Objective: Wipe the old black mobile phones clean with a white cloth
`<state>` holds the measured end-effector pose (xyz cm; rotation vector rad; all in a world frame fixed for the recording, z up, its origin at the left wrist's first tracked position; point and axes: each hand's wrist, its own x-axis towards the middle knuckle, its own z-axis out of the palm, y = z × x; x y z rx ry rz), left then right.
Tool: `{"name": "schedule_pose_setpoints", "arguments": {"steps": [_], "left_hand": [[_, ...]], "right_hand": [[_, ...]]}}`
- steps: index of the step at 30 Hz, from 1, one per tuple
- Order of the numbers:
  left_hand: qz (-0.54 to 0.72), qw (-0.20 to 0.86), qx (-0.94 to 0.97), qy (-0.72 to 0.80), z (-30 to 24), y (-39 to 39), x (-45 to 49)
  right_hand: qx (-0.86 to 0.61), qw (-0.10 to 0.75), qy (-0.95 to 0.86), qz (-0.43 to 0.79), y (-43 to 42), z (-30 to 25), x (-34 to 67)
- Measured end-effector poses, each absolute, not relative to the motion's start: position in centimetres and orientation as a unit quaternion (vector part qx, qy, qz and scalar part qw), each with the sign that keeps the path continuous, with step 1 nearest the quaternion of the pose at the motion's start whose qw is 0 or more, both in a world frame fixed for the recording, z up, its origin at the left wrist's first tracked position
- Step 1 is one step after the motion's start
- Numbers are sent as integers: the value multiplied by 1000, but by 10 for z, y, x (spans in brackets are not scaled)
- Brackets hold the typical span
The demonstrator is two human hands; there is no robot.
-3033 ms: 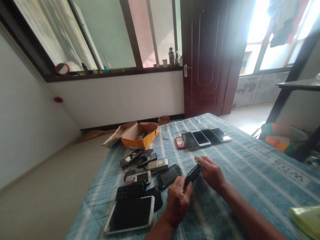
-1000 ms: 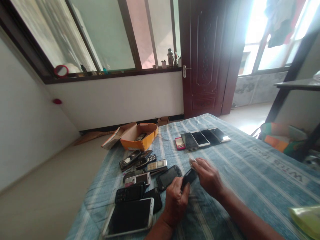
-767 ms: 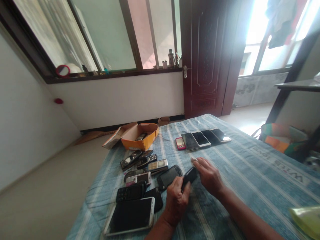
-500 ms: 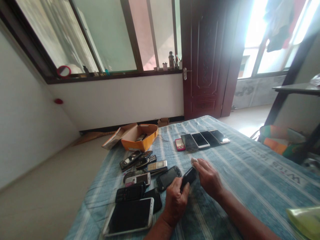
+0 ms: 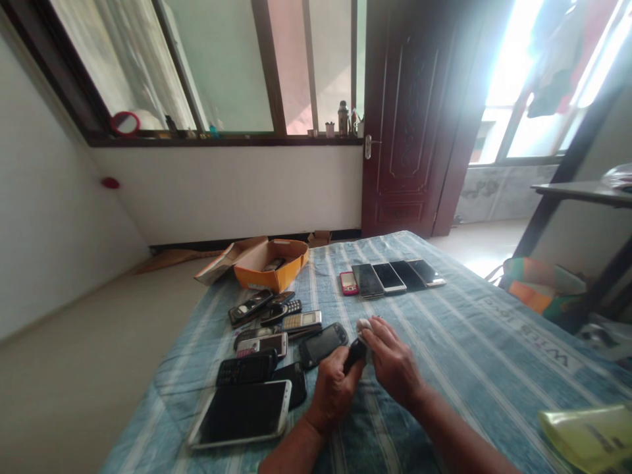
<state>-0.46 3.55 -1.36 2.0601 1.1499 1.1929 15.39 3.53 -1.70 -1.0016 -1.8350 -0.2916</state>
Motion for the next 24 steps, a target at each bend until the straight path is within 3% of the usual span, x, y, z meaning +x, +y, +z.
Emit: {"name": "schedule_pose_setpoints", "arguments": {"steps": [12,24], "left_hand": [[408,340,710,462,-13,35,-7],[370,353,684,520,-10,34,-7]], "right_hand": [[-404,442,-786,-153,51,-26,163],[-560,306,-754,-159,66,-28,184]]}}
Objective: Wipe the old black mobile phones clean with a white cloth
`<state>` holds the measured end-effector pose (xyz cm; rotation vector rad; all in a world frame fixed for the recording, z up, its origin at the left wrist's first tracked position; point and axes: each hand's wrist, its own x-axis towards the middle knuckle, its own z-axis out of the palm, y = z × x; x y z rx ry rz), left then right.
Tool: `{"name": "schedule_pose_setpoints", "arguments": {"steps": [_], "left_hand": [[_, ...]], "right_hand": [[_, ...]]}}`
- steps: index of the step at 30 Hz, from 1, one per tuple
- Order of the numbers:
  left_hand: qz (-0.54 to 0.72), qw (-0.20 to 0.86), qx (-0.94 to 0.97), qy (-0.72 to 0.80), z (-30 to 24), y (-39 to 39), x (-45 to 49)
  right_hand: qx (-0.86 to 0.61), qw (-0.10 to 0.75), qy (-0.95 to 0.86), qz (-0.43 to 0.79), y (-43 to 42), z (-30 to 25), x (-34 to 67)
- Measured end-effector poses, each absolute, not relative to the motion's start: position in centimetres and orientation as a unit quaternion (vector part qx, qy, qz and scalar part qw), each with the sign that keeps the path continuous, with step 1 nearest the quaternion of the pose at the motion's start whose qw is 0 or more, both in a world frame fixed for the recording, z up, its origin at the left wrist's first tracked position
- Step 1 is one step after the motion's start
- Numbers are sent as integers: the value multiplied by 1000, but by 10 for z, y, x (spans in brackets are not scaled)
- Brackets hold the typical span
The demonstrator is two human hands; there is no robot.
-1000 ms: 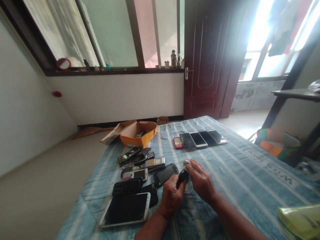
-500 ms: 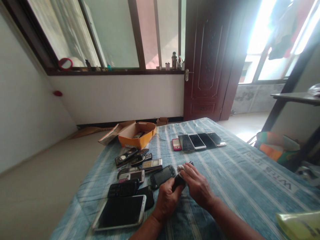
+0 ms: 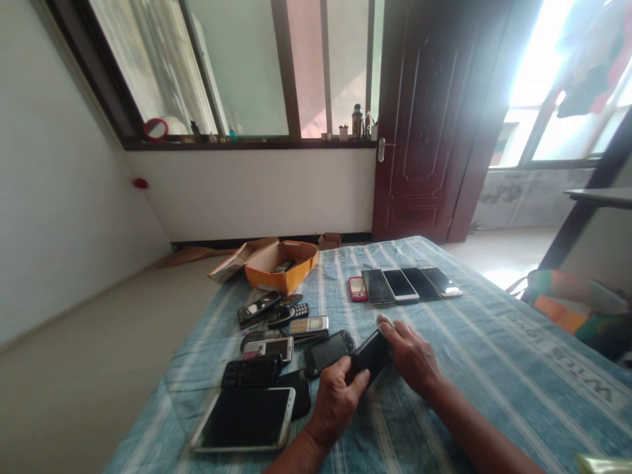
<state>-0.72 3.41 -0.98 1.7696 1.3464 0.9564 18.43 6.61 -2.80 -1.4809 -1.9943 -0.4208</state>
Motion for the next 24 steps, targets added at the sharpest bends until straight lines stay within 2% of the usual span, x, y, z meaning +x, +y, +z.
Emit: {"name": "schedule_pose_setpoints", "arguments": {"steps": [12,16,20,24], "left_hand": [[378,384,657,527,-7,33,-7],[378,388,654,528,-7,32,-7],[368,380,662,532,-9,33,-6],[368,376,667,527,-10,33,-6]], "right_hand": [[-525,324,-784,68,70,-22,200],[-529,331,-779,58,77,-29,202],[-563,331,-757,-3,80,-34,206],[-522,407,-747,-68,74,-26,205]]}}
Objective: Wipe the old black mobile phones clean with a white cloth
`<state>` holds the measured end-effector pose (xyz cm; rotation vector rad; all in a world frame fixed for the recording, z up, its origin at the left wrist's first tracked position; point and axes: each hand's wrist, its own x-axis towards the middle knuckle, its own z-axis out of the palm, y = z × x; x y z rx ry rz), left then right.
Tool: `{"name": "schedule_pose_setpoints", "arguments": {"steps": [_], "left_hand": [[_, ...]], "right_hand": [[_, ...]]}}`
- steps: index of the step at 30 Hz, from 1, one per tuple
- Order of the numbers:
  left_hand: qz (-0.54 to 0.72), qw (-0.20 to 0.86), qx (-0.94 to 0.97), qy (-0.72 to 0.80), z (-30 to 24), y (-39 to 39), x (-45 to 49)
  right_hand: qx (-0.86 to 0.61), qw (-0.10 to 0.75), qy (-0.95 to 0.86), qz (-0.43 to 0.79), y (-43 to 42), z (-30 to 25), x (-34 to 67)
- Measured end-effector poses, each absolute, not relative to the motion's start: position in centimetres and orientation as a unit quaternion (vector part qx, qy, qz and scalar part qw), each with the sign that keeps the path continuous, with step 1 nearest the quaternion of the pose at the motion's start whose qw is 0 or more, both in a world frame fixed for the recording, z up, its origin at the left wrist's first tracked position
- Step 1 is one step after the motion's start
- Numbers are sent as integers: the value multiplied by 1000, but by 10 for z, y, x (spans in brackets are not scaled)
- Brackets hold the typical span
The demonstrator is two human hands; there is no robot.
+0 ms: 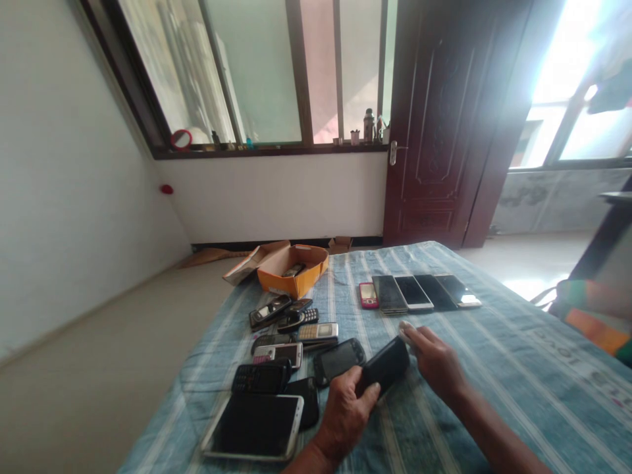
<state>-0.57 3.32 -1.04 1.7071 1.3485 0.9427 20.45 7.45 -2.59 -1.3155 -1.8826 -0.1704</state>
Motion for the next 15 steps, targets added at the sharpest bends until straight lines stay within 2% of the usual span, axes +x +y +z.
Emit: {"name": "schedule_pose_setpoints", "arguments": {"steps": [2,6,15], "left_hand": [[373,376,668,523,-10,33,-5],[395,411,662,487,-8,32,-4],[365,378,665,531,-8,32,-6]], "right_hand": [[-461,448,-758,-105,65,-17,194],[-374,422,-812,-153,43,-5,161],[-480,371,-771,-191,63,-18,180]]}}
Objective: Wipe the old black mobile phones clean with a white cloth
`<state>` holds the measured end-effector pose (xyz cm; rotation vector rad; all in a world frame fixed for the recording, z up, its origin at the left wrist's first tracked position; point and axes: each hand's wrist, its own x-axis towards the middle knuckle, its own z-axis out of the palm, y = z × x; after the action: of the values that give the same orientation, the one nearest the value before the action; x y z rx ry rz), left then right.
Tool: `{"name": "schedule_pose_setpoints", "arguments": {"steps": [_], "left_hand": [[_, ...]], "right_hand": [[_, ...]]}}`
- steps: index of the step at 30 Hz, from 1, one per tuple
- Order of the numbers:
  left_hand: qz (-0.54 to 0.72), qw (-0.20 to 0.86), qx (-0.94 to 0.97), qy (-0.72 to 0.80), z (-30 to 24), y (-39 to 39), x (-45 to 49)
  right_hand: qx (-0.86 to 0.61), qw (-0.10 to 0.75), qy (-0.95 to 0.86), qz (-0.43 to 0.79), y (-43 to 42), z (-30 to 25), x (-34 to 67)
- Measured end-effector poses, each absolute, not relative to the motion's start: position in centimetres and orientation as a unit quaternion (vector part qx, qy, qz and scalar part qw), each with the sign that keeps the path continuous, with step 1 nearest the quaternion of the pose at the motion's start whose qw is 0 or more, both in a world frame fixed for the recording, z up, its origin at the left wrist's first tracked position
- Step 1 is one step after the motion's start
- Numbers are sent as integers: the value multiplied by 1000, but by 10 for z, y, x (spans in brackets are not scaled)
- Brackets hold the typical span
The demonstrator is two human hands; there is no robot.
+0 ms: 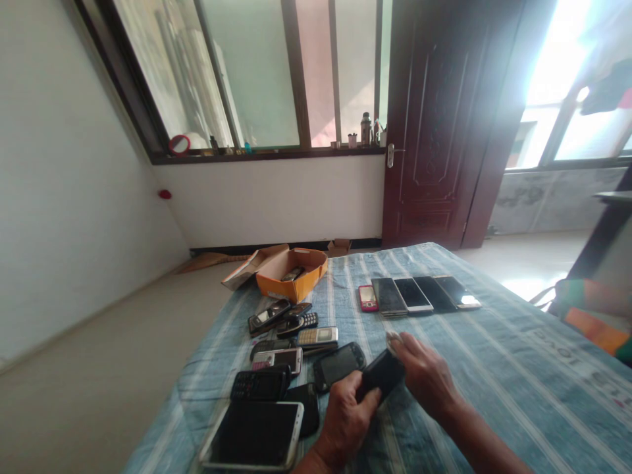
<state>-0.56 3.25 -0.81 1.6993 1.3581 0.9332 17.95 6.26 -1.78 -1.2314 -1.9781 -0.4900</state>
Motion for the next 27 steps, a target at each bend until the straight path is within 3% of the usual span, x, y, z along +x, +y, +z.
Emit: {"name": "schedule_pose_setpoints", "arguments": {"steps": [4,11,20,27], "left_hand": [[363,370,665,537,-6,32,-6],[389,410,659,496,-7,33,-6],[367,364,667,536,-7,34,-7],[391,414,661,489,-6,33,-5]], "right_hand": [[-522,375,-743,-188,69,-20,191],[-389,397,-804,-212,42,-10,154],[-495,376,-749,-230,64,-17,180],[-380,398,-804,-228,39,-11,150]]}}
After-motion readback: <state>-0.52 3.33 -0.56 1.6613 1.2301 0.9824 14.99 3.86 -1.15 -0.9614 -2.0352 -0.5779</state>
